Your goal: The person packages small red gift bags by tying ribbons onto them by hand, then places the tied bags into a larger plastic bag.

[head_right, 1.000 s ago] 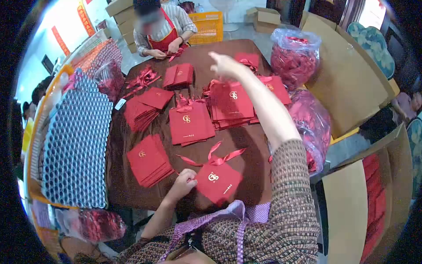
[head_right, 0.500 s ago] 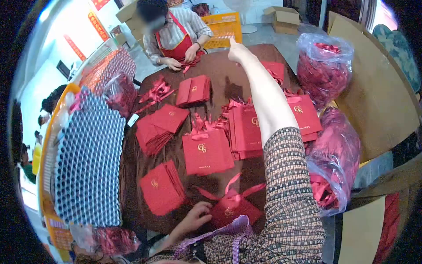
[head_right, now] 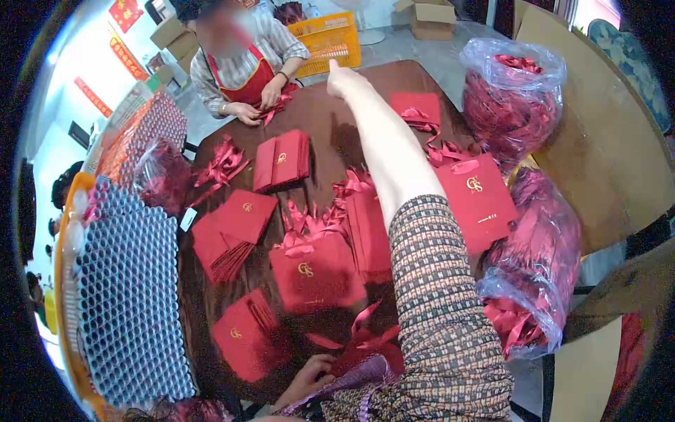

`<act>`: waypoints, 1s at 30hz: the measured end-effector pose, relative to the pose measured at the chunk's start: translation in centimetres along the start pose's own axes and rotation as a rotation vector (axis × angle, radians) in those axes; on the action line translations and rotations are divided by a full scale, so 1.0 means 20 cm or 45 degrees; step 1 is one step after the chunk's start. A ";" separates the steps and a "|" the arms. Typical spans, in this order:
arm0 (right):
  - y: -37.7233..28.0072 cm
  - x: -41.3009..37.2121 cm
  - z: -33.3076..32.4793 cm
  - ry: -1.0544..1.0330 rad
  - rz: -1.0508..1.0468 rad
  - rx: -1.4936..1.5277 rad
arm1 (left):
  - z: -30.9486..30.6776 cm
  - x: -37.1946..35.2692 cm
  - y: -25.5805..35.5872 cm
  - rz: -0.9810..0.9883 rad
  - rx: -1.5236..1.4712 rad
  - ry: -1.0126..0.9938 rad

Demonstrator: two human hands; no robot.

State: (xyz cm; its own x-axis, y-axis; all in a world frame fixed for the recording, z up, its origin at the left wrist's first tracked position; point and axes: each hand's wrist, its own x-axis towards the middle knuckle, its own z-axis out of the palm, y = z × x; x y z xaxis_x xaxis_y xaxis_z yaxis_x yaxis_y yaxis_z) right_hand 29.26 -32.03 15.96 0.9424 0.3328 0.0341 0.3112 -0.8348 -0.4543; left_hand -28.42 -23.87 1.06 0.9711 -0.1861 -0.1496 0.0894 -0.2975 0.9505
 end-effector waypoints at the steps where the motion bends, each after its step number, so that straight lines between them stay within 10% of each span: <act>1: 0.00 0.02 0.00 0.011 -0.007 0.010 | 0.00 0.00 -0.01 0.001 -0.007 -0.008; 18: 0.02 0.08 0.05 -0.237 0.099 0.266 | -0.01 0.01 0.01 -0.159 -0.056 0.021; 23: 0.10 0.13 0.09 0.031 -0.449 0.017 | 0.01 -0.01 -0.05 -0.105 -0.029 0.088; 24: 0.00 -0.01 -0.07 -0.282 -0.115 -0.016 | 0.01 -0.01 -0.08 -0.052 -0.010 0.059; 28: 0.22 0.06 -0.05 -0.123 0.130 -0.014 | -0.01 0.01 -0.01 -0.032 -0.070 0.064; 30: 0.12 0.02 -0.03 -0.195 -0.041 0.026 | 0.01 0.01 0.01 -0.029 -0.101 0.076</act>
State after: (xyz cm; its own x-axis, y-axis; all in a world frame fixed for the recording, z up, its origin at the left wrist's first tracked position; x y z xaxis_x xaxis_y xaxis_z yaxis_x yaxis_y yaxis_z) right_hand 30.53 -34.08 15.35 0.9017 0.4237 -0.0864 0.3372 -0.8140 -0.4729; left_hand -28.24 -24.06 1.18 0.9798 -0.1237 -0.1569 0.1263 -0.2254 0.9661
